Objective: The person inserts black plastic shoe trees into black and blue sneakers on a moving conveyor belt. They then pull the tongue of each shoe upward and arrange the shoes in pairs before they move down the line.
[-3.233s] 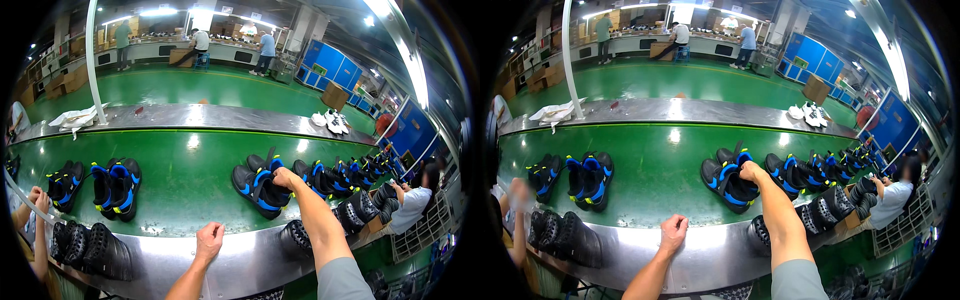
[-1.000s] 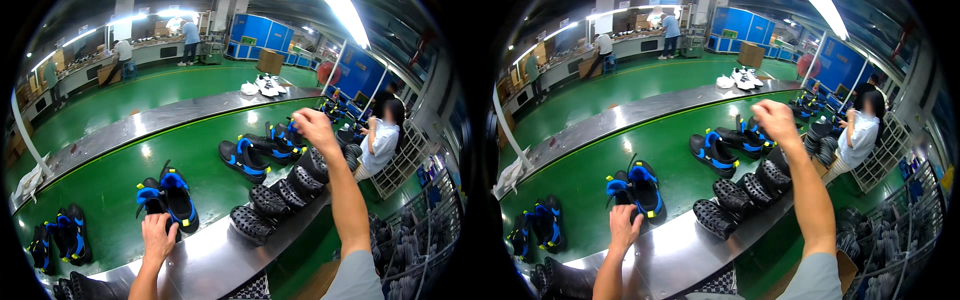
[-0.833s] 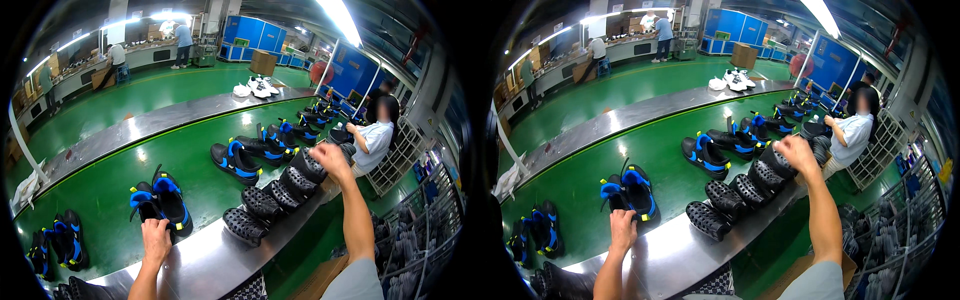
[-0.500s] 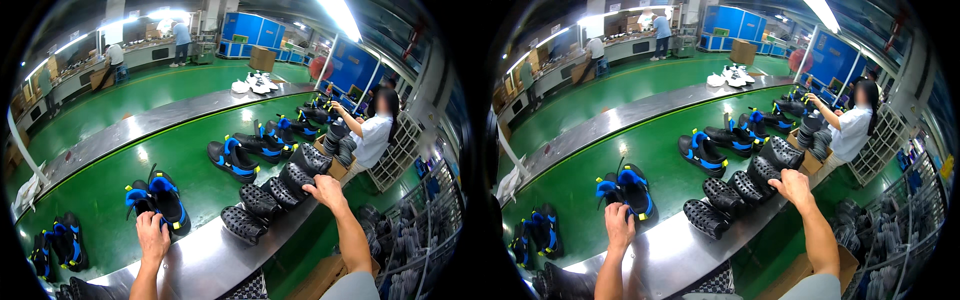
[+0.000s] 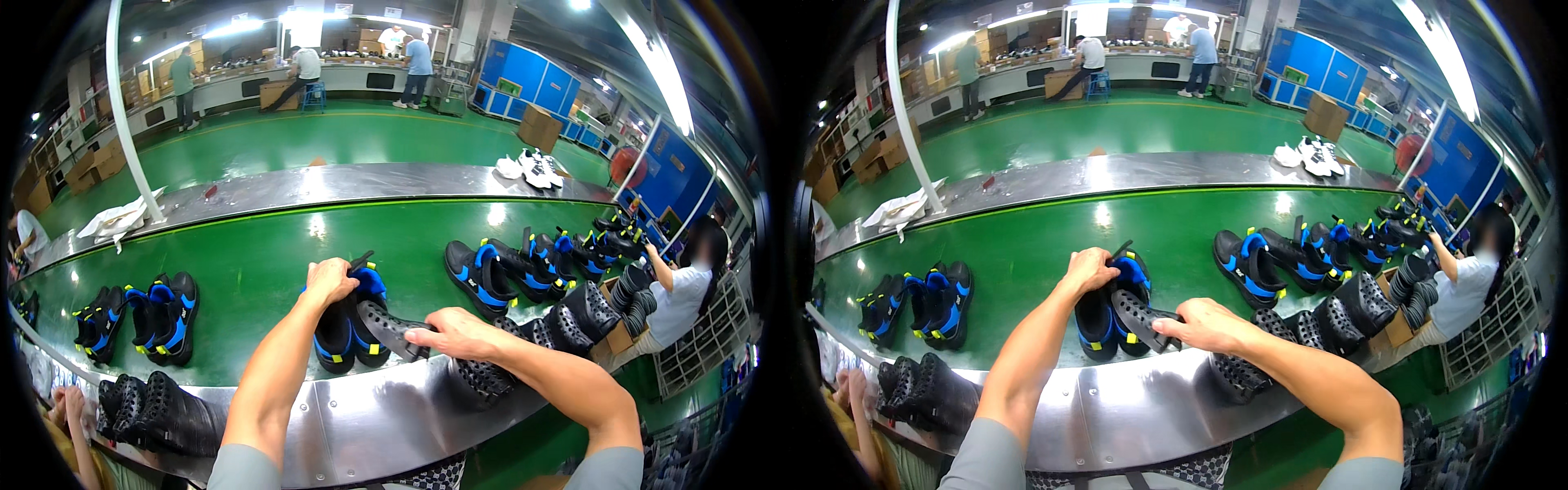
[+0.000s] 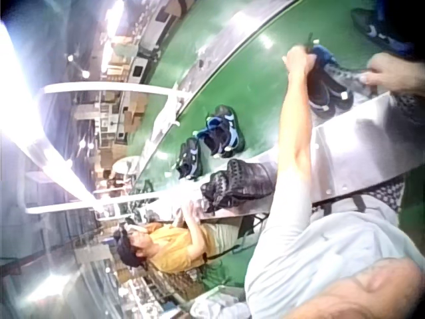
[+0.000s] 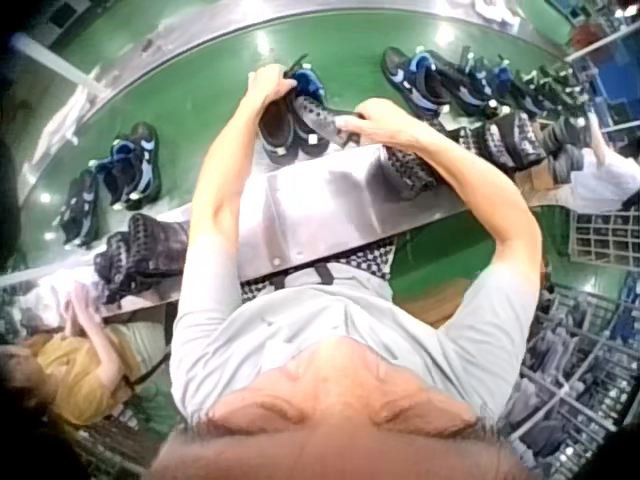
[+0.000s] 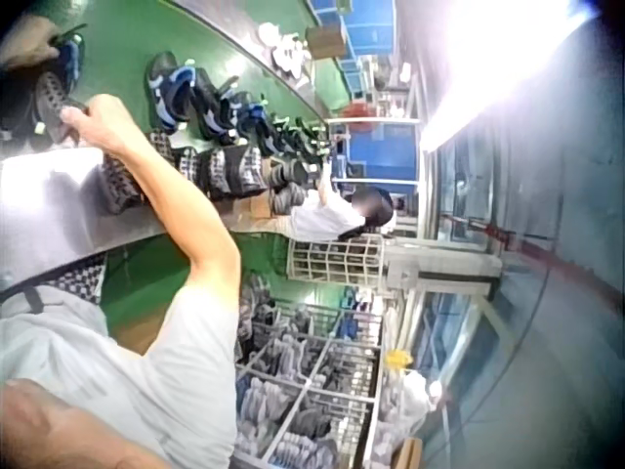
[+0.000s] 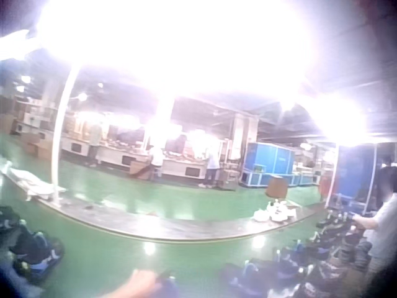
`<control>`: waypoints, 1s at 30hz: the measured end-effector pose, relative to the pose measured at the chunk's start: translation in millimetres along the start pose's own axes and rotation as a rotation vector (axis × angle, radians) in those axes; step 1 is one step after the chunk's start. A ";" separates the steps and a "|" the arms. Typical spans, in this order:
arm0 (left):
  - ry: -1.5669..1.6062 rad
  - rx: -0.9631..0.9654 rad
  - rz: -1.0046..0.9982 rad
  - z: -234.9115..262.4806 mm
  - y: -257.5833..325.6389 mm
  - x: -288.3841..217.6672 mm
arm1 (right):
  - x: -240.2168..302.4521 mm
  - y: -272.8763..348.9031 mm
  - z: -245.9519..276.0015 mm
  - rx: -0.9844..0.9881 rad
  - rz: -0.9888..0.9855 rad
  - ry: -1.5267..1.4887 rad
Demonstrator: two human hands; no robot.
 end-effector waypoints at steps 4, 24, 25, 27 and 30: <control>0.089 -0.038 -0.063 -6.0 1.0 4.5 | -5.3 -46.8 -13.1 0.002 -0.177 -0.128; 0.028 -0.231 -0.254 -41.9 10.9 14.2 | 6.1 -129.7 -107.6 -0.550 -0.084 0.140; 0.044 -0.232 -0.269 -42.0 10.9 10.5 | 3.2 -131.2 -109.0 -0.557 -0.103 0.175; 0.074 -0.235 -0.290 -41.8 12.6 6.0 | -2.4 -144.3 -111.5 -0.565 -0.133 0.245; 0.095 -0.266 -0.308 -43.6 16.3 11.6 | 5.9 -157.6 -108.8 -0.501 -0.165 0.453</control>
Point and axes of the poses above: each hand's wrist, its own y-axis away from the middle knuckle, its own z-axis out of the back of the hand, x = y × z, the point moved 1 cm from there along -y, towards the middle knuckle, and after that the axes turned 1 degree about x, right-handed, at the moved point
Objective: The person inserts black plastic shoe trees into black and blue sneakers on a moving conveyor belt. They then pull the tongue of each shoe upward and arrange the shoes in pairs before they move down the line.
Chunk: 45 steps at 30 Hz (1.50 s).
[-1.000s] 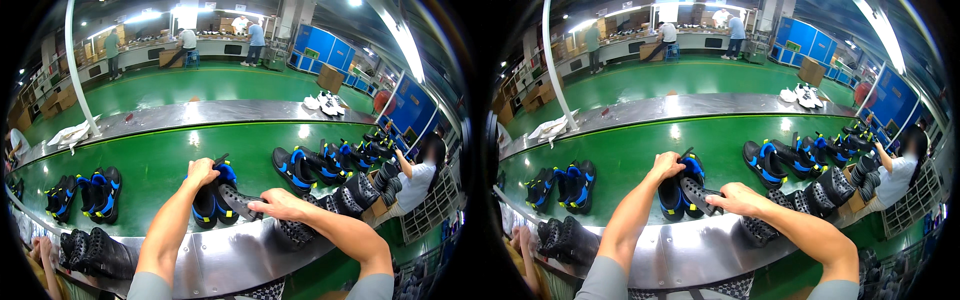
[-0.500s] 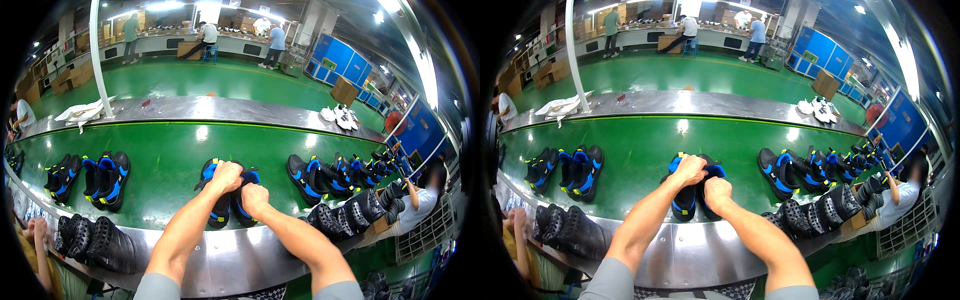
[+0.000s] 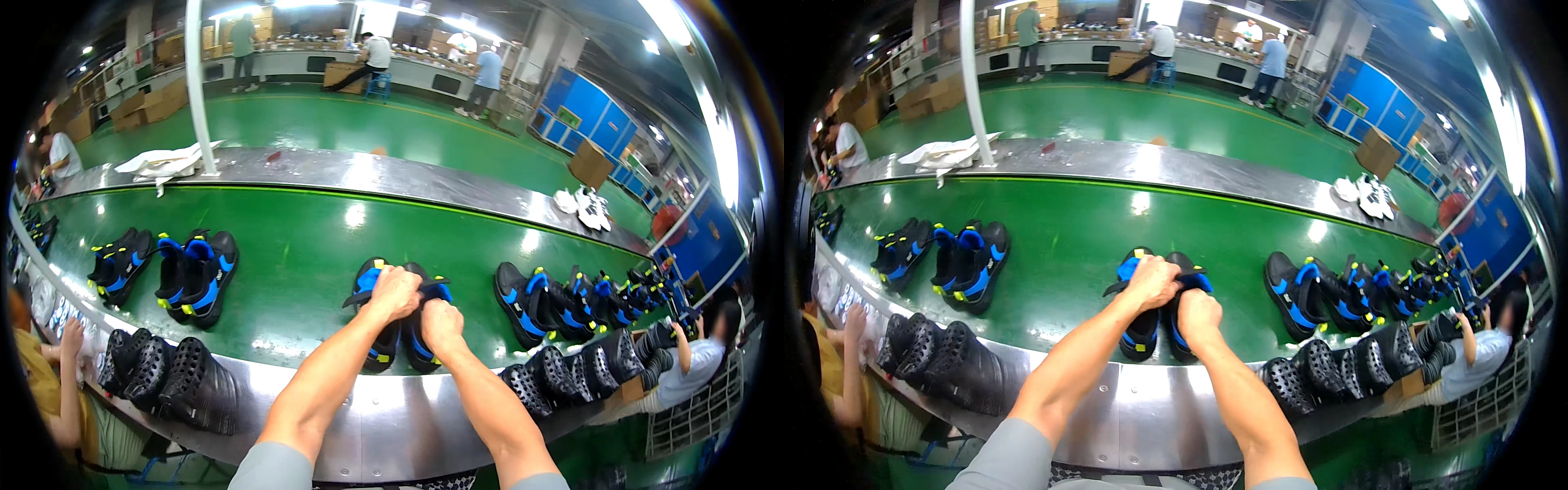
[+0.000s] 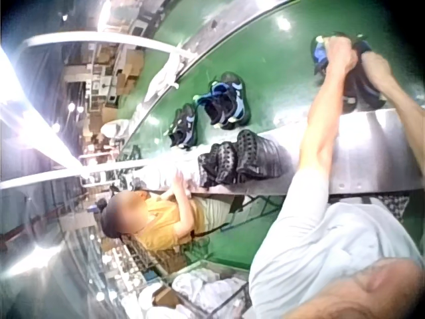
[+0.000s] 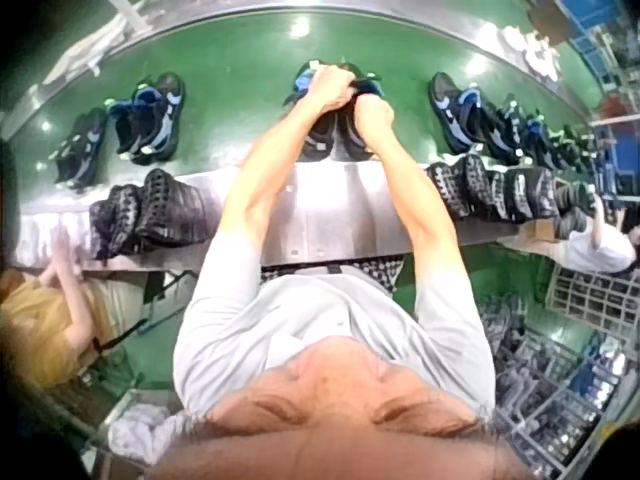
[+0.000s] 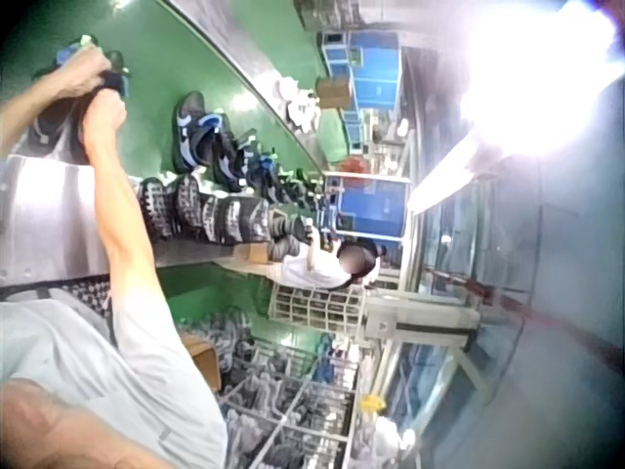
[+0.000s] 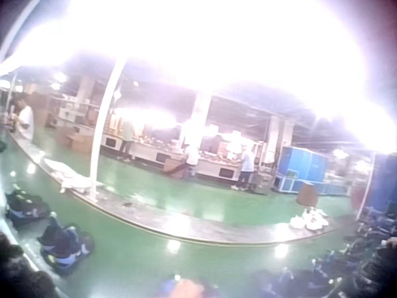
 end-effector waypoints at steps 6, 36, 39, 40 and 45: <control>-0.010 -0.144 -0.038 0.1 9.1 -13.8 | -18.1 -24.5 -30.0 -0.070 -0.063 -0.103; -0.701 -0.647 1.050 322.8 517.6 54.8 | 64.1 110.4 69.2 -0.067 0.290 -0.941; -0.352 -0.604 1.189 316.7 524.5 74.7 | 66.9 109.7 69.1 -0.015 0.311 -0.961; -0.328 -0.642 1.164 316.4 518.0 74.1 | 64.8 109.0 66.5 -0.019 0.322 -0.947; -0.704 -0.946 0.890 332.5 494.0 27.6 | 64.4 118.2 74.6 -0.092 0.331 -0.976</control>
Point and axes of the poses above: each hand's wrist, its own y-axis away from the middle knuckle, its own z-axis out of the back of the hand, x = y × z, the point moved 1 cm from there along -y, towards the middle knuckle, and after that the axes turned 1 degree about x, right-handed, at the moved point
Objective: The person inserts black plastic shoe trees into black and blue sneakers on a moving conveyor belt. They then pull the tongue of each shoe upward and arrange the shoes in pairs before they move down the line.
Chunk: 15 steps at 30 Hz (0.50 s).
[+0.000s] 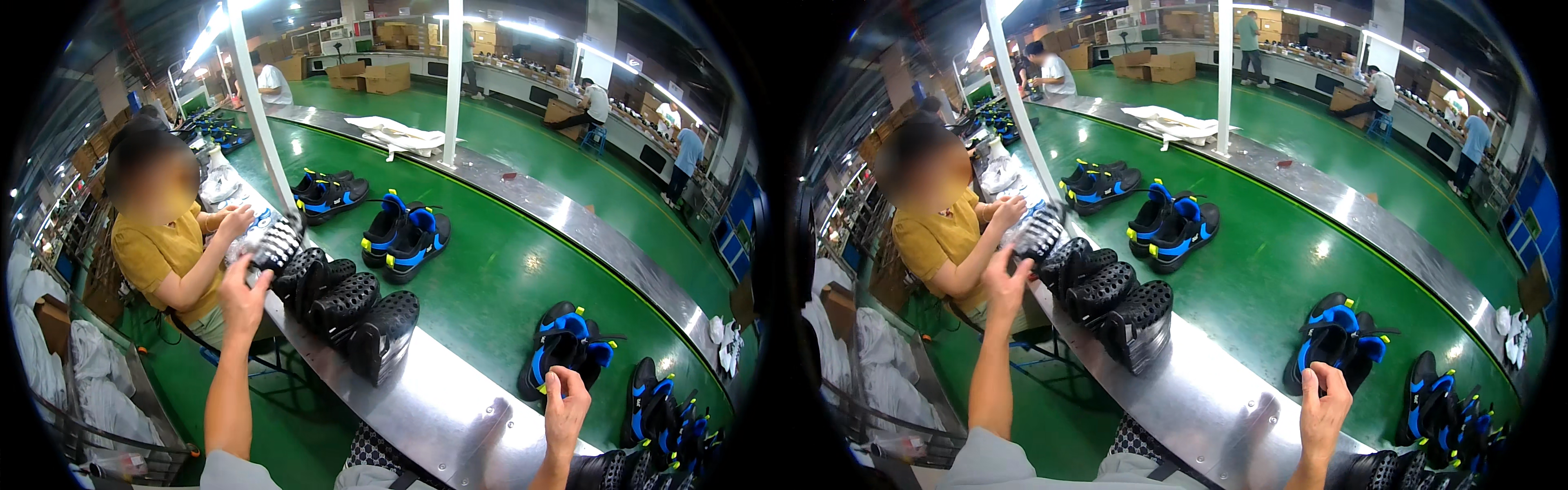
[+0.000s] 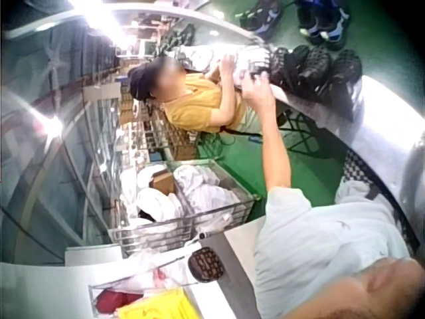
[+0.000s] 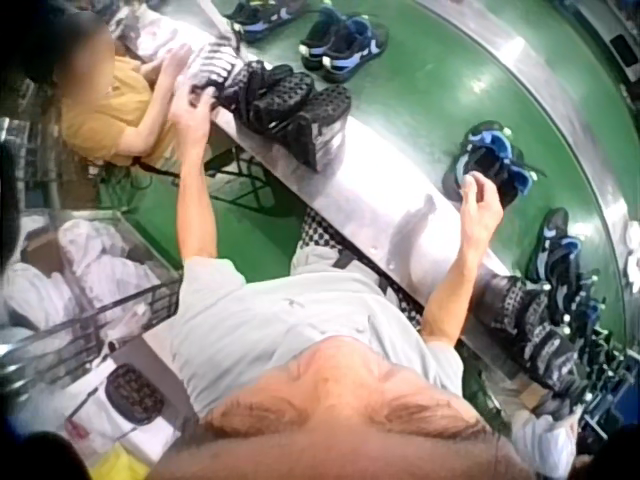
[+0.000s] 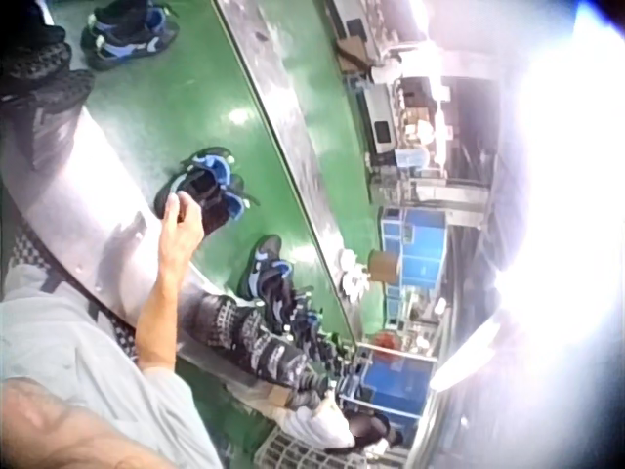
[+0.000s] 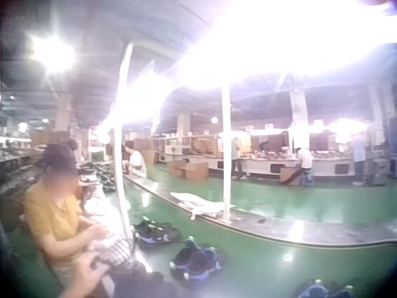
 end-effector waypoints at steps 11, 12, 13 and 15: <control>0.816 0.320 -0.633 -13.6 155.4 -299.7 | 33.4 66.6 -43.6 0.068 -0.548 -1.553; 0.909 0.402 -0.598 -18.8 156.9 -301.4 | 17.3 65.6 -31.5 0.080 -0.575 -1.520; 1.015 0.493 -0.571 -27.3 154.5 -302.9 | 16.3 62.2 -17.3 0.112 -0.648 -1.478; 1.326 0.713 -0.222 -47.5 152.7 -315.7 | -5.7 66.4 9.0 0.365 -0.843 -1.404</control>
Point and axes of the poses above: each hand's wrist, its own y-axis away from the middle knuckle, its own z-axis out of the back of the hand, x = y × z, the point moved 1 cm from there along -y, towards the middle knuckle, and after that the axes turned 1 degree about x, right-handed, at the moved point
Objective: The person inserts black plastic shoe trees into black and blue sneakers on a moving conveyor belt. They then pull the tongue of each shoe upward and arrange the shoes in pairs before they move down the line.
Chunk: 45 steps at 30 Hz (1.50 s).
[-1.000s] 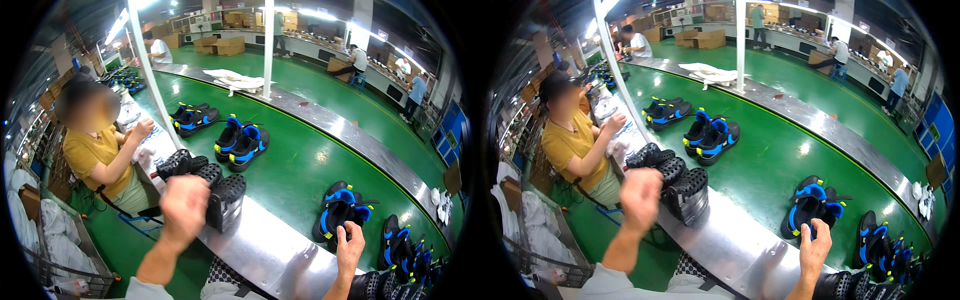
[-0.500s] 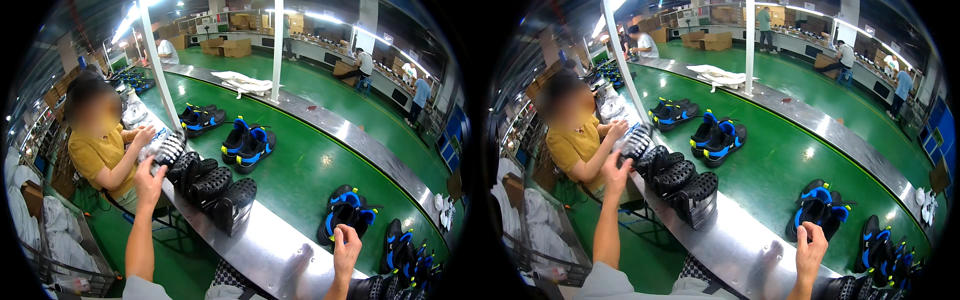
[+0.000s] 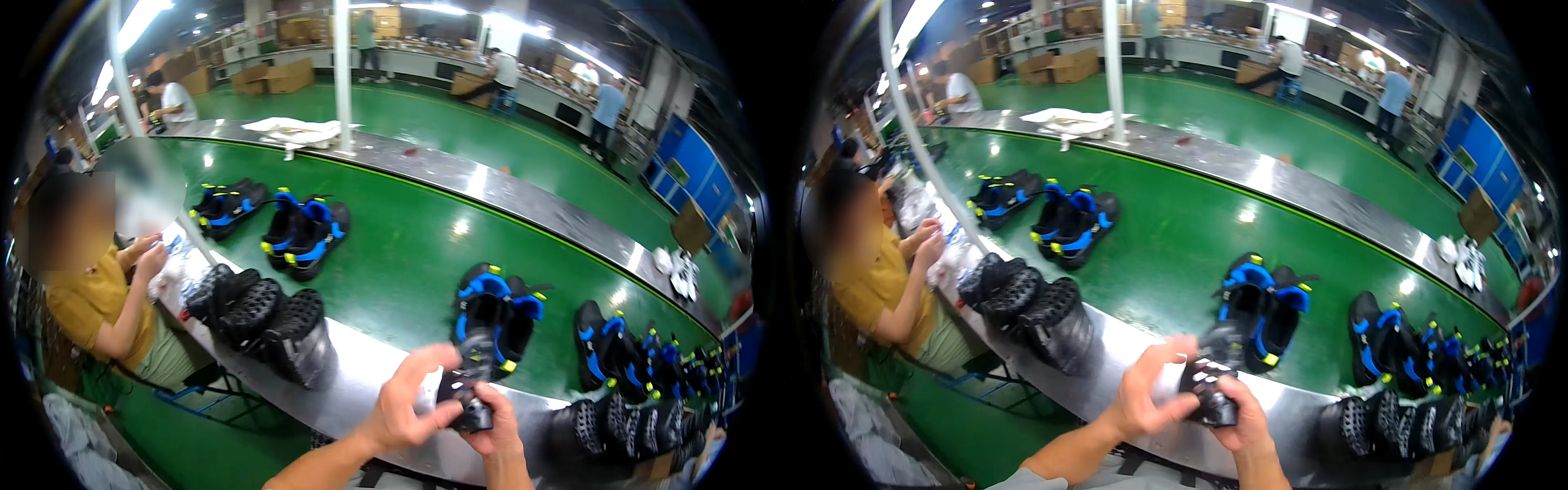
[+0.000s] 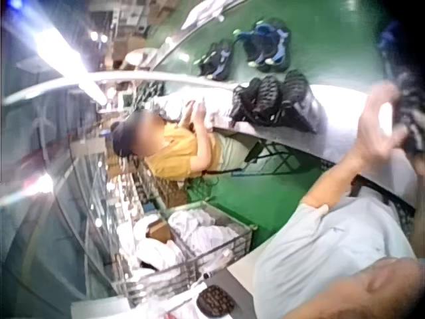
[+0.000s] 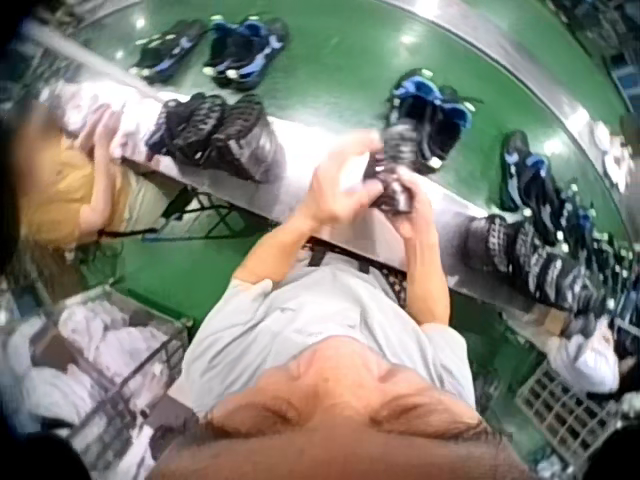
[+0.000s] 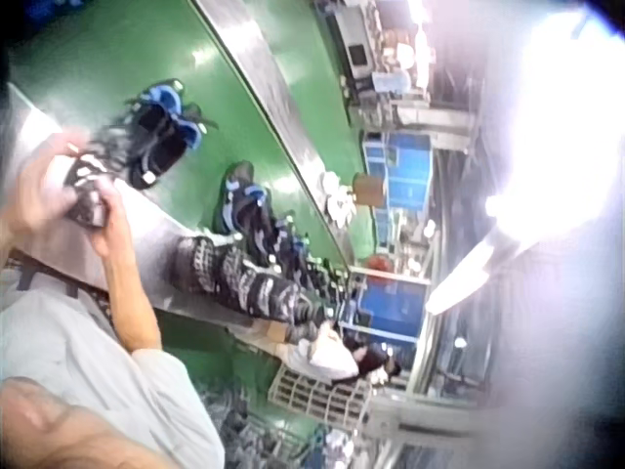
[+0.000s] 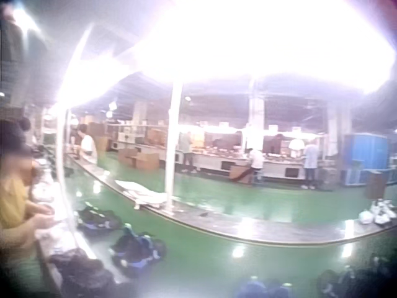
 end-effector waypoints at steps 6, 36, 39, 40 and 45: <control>0.757 0.206 0.526 -33.6 -47.6 52.7 | 15.5 12.3 -3.8 -0.152 0.120 1.105; -0.464 0.247 0.270 -74.4 -159.3 177.8 | 93.2 -143.2 18.9 -0.682 0.316 2.060; -0.439 0.198 0.330 -60.3 -153.0 184.9 | 76.0 -148.5 16.8 -0.599 0.363 2.081; -0.426 0.188 0.357 -57.2 -150.2 184.1 | 72.2 -143.5 15.6 -0.560 0.371 2.140; -0.315 0.181 0.259 -64.7 -144.8 171.8 | 70.5 -153.3 24.8 -0.493 0.435 2.514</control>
Point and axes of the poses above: each hand's wrist, its own y-axis away from the middle knuckle, its own z-axis out of the back of the hand, x = y × z, the point moved 1 cm from there along -y, towards the middle knuckle, and after that the axes turned 1 degree about x, right-handed, at the moved point
